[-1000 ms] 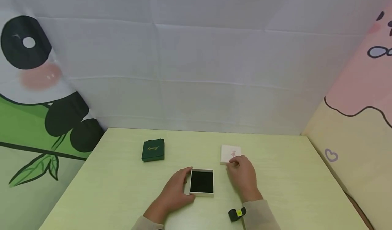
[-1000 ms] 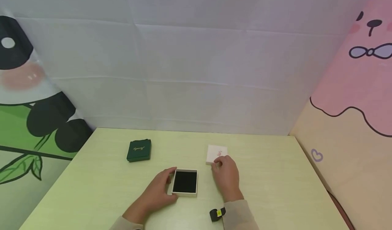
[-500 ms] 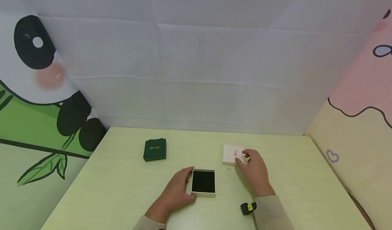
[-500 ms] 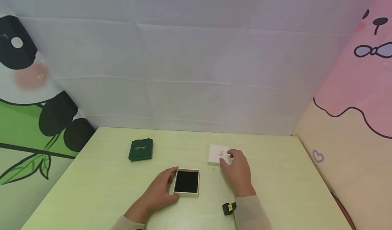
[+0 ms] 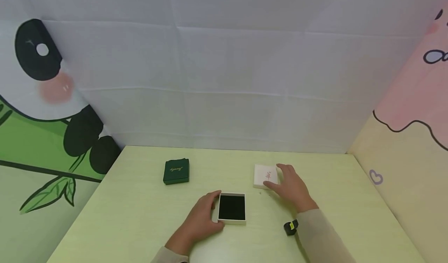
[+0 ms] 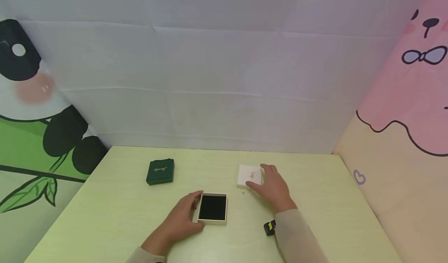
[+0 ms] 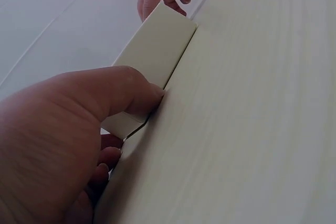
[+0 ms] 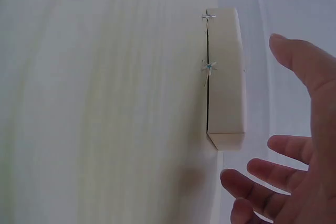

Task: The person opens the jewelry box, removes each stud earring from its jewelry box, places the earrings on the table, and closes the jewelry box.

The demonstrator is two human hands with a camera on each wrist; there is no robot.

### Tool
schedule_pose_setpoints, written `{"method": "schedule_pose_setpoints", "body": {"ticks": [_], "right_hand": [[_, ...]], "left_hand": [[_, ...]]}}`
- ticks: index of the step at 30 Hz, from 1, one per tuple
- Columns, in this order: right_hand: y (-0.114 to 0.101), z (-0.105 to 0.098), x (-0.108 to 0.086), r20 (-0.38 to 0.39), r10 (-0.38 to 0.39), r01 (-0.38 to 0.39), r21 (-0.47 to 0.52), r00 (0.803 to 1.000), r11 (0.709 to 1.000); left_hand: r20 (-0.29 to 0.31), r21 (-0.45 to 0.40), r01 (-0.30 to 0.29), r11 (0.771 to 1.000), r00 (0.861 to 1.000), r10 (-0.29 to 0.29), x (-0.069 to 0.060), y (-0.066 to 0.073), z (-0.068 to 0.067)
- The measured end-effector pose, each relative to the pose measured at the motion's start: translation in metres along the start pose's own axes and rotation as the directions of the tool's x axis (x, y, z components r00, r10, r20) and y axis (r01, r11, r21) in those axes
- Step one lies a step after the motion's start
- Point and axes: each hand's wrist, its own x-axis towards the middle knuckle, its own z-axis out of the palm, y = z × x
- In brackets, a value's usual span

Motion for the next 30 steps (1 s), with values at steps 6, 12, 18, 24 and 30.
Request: {"method": "schedule_pose_setpoints", "body": {"ticks": [6, 12, 18, 24, 30], "right_hand": [[-0.003, -0.004, 0.011, 0.055, -0.024, 0.026, -0.045, 0.998, 0.999], [-0.009, -0.006, 0.021, 0.112, -0.066, 0.08, -0.124, 0.992, 0.989], [-0.013, -0.006, 0.029, 0.174, -0.098, 0.136, -0.218, 0.98, 0.967], [-0.015, -0.005, 0.034, 0.197, -0.098, 0.143, -0.225, 0.975, 0.964], [-0.012, 0.0, 0.039, 0.224, -0.087, 0.136, -0.214, 0.971, 0.967]], "left_hand": [[-0.003, -0.009, -0.006, 1.0, 1.0, 0.006, -0.001, 0.002, -0.001], [0.007, -0.013, 0.018, 1.0, 1.0, -0.018, -0.002, 0.001, -0.001], [0.004, -0.012, 0.012, 1.0, 1.0, -0.012, -0.002, 0.0, -0.001], [0.0, -0.014, 0.006, 1.0, 1.0, -0.006, -0.004, 0.0, -0.001], [-0.006, -0.012, -0.002, 1.0, 1.0, 0.002, -0.003, 0.0, -0.001]]}}
